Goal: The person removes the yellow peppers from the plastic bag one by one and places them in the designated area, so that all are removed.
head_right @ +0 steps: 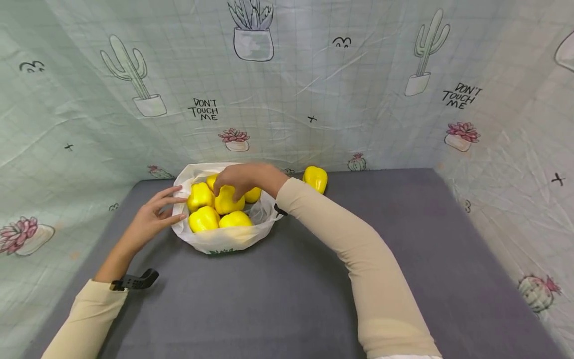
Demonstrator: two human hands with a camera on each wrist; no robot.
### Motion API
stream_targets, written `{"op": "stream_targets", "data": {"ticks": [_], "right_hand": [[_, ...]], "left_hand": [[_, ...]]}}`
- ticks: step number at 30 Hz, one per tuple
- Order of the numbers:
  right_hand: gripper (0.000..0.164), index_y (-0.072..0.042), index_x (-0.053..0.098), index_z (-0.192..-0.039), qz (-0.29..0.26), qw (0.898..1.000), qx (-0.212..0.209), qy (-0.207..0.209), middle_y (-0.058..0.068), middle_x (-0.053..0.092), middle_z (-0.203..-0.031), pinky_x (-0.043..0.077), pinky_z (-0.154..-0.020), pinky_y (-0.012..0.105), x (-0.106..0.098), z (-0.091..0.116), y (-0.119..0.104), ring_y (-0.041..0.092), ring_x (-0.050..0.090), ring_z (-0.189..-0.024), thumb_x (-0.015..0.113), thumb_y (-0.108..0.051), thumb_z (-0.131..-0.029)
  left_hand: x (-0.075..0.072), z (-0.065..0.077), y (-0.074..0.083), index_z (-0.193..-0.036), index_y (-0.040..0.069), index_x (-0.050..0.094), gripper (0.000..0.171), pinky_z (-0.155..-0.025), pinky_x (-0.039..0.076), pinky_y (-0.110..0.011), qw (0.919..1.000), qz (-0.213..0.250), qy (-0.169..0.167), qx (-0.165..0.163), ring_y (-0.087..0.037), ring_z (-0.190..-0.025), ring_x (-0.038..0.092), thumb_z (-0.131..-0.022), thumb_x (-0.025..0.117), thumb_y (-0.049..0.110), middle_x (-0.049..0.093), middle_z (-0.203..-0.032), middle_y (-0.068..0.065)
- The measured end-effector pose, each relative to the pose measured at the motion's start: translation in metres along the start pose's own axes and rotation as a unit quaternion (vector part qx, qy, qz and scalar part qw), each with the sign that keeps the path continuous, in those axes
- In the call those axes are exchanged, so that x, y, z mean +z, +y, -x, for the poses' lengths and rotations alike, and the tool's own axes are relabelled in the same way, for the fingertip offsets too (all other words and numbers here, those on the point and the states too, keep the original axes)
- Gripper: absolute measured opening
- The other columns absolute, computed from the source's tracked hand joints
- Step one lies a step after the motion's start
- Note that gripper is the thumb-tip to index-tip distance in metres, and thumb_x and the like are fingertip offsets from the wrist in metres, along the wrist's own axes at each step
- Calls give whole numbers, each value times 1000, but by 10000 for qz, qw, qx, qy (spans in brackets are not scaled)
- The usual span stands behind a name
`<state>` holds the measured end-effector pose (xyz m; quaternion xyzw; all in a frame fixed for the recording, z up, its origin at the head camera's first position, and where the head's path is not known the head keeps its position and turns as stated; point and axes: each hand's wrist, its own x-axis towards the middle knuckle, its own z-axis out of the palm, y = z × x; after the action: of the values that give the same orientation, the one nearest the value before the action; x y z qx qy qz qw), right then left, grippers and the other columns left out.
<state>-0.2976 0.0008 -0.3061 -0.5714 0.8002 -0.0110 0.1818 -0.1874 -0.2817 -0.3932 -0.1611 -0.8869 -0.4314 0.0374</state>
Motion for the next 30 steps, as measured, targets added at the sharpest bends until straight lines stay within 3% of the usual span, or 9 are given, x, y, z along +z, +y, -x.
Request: {"op": "stream_targets", "data": {"ticks": [6,10,15,20,27,30], "right_hand": [[58,-20,58,-144,40,9995,-103,-297,-2,52,-150,26,-122,34,5,-16,3,21,36,-145,79,-14,-90],[62,-20,58,-144,375,9982,-156,-449,-1,52,-149,24,-122,32,10,-26,3,22,37,-143,82,-17,-88],[60,-22,55,-140,664,9964,54,-518,1,53,-144,31,-118,34,16,-33,1,24,38,-138,82,-16,-87],[60,-26,48,-135,1115,9928,259,-360,2,47,-134,43,-104,35,21,-33,-1,24,39,-124,83,-22,-86],[61,-45,53,-140,1806,9832,234,-124,8,37,-138,45,-94,35,16,-23,-6,28,34,-120,82,-38,-86],[60,-40,56,-140,1840,9827,219,1,9,38,-134,44,-90,35,12,-17,-6,29,35,-117,81,-43,-85]], "left_hand": [[1,-1,-2,-131,2,66,44,-106,42,-55,10000,24,-18,11,-37,-148,30,-90,78,8,34,-161,-10],[0,0,-3,-131,1,65,44,-105,42,-57,10000,20,21,7,-38,-148,30,-89,78,6,34,-161,-11],[-1,1,-2,-131,2,66,43,-106,41,-56,10000,75,-6,20,-37,-148,30,-90,79,9,34,-161,-10],[-2,1,0,-131,3,66,43,-107,40,-56,9999,141,-42,-12,-37,-148,29,-90,79,11,34,-161,-10],[-3,1,0,-131,2,66,44,-106,41,-59,10000,66,-51,-42,-39,-147,30,-90,79,10,33,-161,-11],[-2,1,1,-131,3,66,43,-107,40,-59,9999,87,-43,-45,-38,-147,30,-90,79,10,34,-161,-10]]}}
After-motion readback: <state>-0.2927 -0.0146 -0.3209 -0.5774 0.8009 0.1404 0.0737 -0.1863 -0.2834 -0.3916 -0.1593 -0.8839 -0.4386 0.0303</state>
